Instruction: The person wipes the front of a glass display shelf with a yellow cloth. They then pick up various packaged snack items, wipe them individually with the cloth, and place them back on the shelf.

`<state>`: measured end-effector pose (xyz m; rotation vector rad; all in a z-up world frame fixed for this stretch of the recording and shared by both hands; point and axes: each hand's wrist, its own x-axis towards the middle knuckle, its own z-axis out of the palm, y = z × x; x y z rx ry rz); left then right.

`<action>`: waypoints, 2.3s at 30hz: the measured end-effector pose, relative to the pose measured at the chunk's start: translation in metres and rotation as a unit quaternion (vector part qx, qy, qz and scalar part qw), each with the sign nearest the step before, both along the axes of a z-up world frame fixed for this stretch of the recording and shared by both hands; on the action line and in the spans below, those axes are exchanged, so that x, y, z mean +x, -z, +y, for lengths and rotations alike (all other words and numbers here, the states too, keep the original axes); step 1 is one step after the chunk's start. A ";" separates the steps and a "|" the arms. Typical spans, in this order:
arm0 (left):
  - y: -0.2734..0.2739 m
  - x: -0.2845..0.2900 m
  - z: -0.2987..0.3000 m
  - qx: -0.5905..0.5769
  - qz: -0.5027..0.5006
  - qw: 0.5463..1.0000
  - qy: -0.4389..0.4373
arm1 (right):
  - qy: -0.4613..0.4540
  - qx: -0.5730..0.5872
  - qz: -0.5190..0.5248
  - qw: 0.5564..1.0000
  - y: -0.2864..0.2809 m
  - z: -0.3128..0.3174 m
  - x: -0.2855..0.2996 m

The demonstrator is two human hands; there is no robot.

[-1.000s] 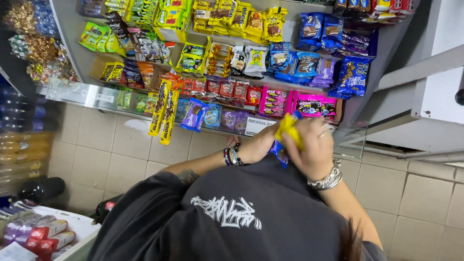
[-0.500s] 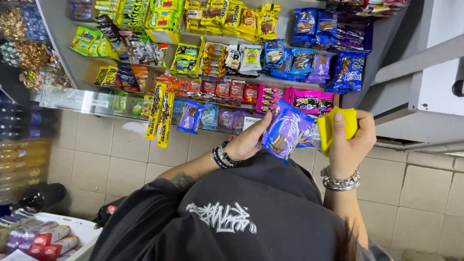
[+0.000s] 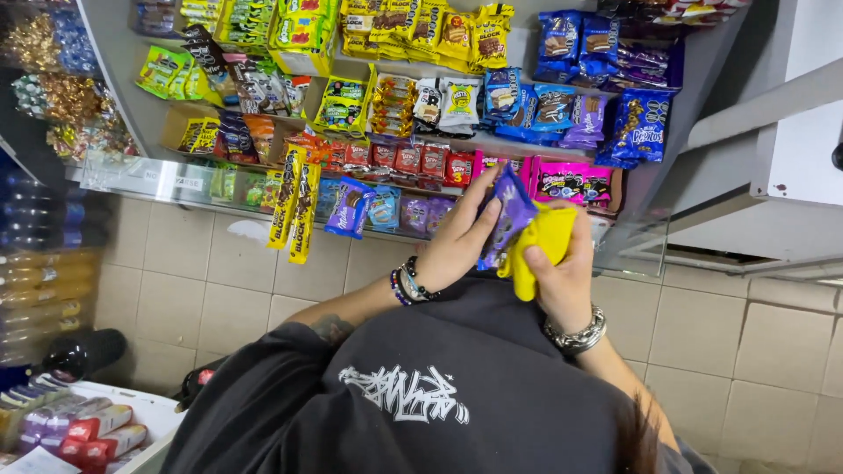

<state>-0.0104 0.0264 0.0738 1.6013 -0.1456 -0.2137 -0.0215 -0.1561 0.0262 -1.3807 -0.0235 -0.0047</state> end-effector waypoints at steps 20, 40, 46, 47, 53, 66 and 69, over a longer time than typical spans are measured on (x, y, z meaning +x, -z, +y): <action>0.053 -0.017 0.041 -0.143 0.180 0.972 0.054 | 0.002 -0.419 -0.194 0.887 0.015 -0.045 0.036; 0.004 -0.013 0.021 -0.270 -0.039 0.959 -0.080 | -0.070 -0.296 -0.102 0.947 -0.034 0.012 -0.004; 0.014 -0.016 0.021 -0.262 -0.056 0.963 -0.033 | -0.033 -0.257 -0.178 0.949 -0.044 -0.015 -0.001; 0.016 -0.018 0.021 -0.245 -0.041 0.968 -0.045 | -0.024 -0.243 -0.170 0.955 -0.042 -0.017 -0.001; 0.028 -0.026 0.013 -0.231 -0.019 0.970 -0.077 | 0.024 -0.204 -0.185 0.961 -0.039 -0.023 -0.005; 0.029 -0.035 0.006 -0.242 0.014 0.966 -0.087 | 0.010 -0.169 -0.172 0.971 -0.038 -0.032 -0.005; 0.014 -0.027 0.025 -0.133 -0.057 0.984 -0.103 | -0.055 -0.322 -0.012 0.945 -0.064 -0.036 -0.002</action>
